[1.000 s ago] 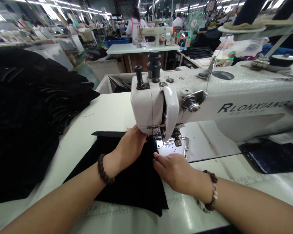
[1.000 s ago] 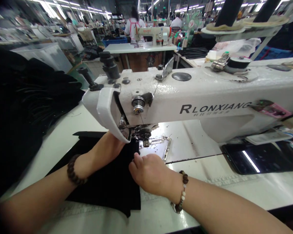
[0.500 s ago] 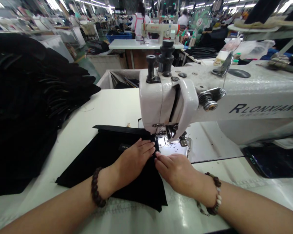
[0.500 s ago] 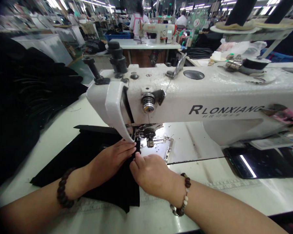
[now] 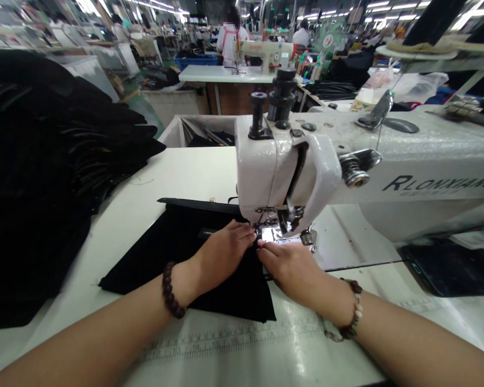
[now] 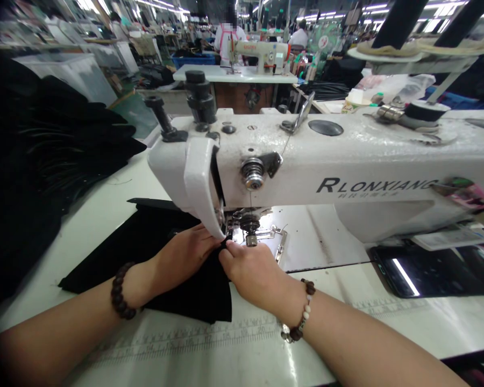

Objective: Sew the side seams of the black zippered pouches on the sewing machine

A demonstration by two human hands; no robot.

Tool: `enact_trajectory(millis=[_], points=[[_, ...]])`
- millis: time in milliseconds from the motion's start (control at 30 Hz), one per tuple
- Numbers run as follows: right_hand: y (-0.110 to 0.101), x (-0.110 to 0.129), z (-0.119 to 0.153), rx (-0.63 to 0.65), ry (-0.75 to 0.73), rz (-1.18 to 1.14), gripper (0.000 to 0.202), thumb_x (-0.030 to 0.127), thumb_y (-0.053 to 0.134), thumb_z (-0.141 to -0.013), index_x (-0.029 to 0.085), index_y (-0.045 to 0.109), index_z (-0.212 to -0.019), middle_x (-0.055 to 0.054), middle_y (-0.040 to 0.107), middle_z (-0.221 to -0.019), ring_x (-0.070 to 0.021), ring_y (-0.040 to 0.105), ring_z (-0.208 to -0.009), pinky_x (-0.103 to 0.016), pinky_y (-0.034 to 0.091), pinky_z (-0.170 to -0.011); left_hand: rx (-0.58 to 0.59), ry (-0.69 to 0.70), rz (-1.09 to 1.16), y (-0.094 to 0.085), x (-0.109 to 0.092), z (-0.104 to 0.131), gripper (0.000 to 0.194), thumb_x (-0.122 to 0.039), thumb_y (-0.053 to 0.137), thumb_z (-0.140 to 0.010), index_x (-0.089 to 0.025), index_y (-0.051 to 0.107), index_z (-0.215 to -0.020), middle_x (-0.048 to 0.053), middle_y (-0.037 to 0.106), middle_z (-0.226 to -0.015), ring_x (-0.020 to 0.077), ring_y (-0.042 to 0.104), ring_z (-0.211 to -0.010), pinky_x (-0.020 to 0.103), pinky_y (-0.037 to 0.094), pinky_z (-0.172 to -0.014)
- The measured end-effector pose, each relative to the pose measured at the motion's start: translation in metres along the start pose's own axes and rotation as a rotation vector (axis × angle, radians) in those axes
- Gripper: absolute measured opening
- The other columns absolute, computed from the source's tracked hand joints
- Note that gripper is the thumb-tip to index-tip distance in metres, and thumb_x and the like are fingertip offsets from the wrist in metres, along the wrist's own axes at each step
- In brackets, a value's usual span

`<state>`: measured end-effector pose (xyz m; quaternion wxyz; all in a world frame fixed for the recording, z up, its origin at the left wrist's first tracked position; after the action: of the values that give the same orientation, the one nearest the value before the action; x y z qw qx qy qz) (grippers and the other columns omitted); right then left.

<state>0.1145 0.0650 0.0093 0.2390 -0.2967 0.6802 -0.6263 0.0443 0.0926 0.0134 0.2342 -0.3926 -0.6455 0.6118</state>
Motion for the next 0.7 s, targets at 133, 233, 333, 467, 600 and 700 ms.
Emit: enact_trajectory(millis=[133, 233, 333, 467, 600, 700], points=[[-0.001, -0.004, -0.002, 0.024, 0.032, -0.021, 0.018, 0.004, 0.048, -0.079, 0.015, 0.057, -0.088, -0.006, 0.064, -0.096, -0.0129, 0.055, -0.06, -0.025, 0.033, -0.048, 0.023, 0.003, -0.039, 0.005, 0.005, -0.002, 0.02, -0.006, 0.045, -0.085, -0.01, 0.057, -0.101, 0.01, 0.06, -0.11, 0.0171, 0.051, -0.11, 0.03, 0.036, -0.098], [-0.012, -0.016, 0.007, 0.035, 0.029, -0.13, 0.016, 0.01, 0.051, -0.081, 0.017, 0.059, -0.094, -0.006, 0.063, -0.095, -0.0144, 0.057, -0.071, -0.025, 0.039, -0.057, 0.049, -0.018, -0.064, 0.006, 0.008, -0.001, 0.023, -0.009, 0.043, -0.087, -0.011, 0.057, -0.105, 0.009, 0.058, -0.115, 0.0171, 0.048, -0.114, 0.032, 0.034, -0.1], [-0.029, -0.036, 0.024, 0.065, 0.003, -0.24, 0.03, 0.022, 0.07, -0.068, 0.023, 0.06, -0.097, -0.004, 0.059, -0.094, -0.0191, 0.053, -0.086, -0.029, 0.041, -0.07, 0.098, -0.026, -0.088, 0.002, 0.002, 0.009, 0.022, -0.021, 0.045, -0.089, -0.013, 0.059, -0.105, 0.01, 0.055, -0.121, 0.0217, 0.043, -0.119, 0.039, 0.032, -0.101], [-0.041, -0.053, 0.036, 0.072, -0.019, -0.271, 0.027, 0.021, 0.079, -0.055, 0.022, 0.061, -0.076, -0.003, 0.054, -0.092, -0.0181, 0.049, -0.085, -0.027, 0.039, -0.067, 0.138, -0.006, -0.056, -0.01, -0.018, 0.033, 0.065, -0.059, 0.046, -0.079, -0.01, 0.047, -0.122, 0.016, 0.042, -0.132, 0.0277, 0.036, -0.124, 0.047, 0.026, -0.103], [-0.03, -0.048, 0.018, -0.027, 0.071, -0.155, 0.022, 0.031, 0.077, -0.061, 0.018, 0.06, -0.067, -0.003, 0.055, -0.076, -0.0176, 0.047, -0.073, -0.028, 0.035, -0.062, 0.15, 0.104, -0.043, -0.012, -0.039, 0.052, 0.068, -0.054, 0.055, -0.076, -0.008, 0.042, -0.125, 0.018, 0.04, -0.133, 0.0302, 0.037, -0.123, 0.047, 0.031, -0.1], [-0.021, -0.045, 0.004, -0.162, 0.218, 0.009, 0.021, 0.036, 0.064, -0.075, 0.015, 0.059, -0.07, -0.003, 0.053, -0.062, -0.0174, 0.044, -0.063, -0.03, 0.031, -0.061, 0.023, 0.142, -0.023, -0.015, -0.045, 0.056, 0.042, -0.032, 0.051, -0.084, -0.006, 0.05, -0.117, 0.018, 0.05, -0.125, 0.0283, 0.046, -0.116, 0.043, 0.042, -0.094]])
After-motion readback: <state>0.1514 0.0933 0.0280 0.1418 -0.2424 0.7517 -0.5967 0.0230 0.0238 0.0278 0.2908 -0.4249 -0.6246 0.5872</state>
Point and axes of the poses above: each hand's wrist, its own z-axis away from the middle knuckle, its own y-axis out of the palm, x = y × z, the point moved 7 cm from there along -z, towards the middle knuckle
